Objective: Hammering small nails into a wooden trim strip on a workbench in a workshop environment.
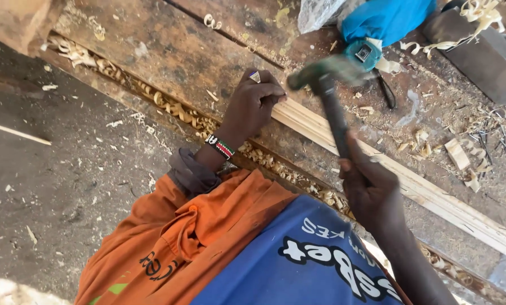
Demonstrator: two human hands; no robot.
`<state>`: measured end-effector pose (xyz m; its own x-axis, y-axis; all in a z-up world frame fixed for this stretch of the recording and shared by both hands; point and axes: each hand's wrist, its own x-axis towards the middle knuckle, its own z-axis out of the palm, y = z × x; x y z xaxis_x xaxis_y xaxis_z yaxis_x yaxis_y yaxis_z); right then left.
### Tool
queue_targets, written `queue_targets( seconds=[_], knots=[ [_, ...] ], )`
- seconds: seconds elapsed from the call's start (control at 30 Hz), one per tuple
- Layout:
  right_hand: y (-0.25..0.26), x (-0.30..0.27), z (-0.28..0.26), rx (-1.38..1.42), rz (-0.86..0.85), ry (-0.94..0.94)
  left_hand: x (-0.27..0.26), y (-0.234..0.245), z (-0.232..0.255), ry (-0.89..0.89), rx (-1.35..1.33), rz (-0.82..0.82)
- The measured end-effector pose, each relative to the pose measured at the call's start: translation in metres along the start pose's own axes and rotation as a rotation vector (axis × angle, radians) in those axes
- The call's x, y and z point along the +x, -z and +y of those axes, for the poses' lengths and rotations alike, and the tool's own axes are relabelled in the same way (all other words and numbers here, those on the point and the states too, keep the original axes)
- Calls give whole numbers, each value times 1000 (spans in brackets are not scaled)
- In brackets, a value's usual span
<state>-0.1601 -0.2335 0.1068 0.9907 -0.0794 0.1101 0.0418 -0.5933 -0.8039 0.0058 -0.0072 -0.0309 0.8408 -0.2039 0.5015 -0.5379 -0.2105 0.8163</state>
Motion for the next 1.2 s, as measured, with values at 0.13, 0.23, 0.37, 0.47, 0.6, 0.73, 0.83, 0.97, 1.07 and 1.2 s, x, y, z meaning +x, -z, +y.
queue_targets(
  seconds=[0.13,0.23,0.37,0.47,0.6,0.73,0.83,0.97,1.07,1.2],
  knots=[
    [5,5,-8,-37,-58,-112,3,-3,6,-6,13,-19],
    [4,1,-12,-3,-24,-101,1,1,3,-1,8,-9],
    [2,3,-1,-100,-96,-81,2,-1,6,-16,24,2],
    [1,4,1,43,-60,-149,6,6,23,-4,-4,-12],
    [9,-10,4,192,18,-67,6,16,24,-3,-62,-27],
    [20,-42,38,295,191,-94,5,24,26,183,-250,-127],
    [27,-66,59,336,348,-111,5,20,19,131,-279,-46],
    [38,-91,91,481,570,-188,4,15,11,93,-324,62],
    [52,-108,137,533,701,-122,6,14,21,159,-344,144],
    [51,-121,154,526,935,-173,12,19,48,125,-286,217]
  ],
)
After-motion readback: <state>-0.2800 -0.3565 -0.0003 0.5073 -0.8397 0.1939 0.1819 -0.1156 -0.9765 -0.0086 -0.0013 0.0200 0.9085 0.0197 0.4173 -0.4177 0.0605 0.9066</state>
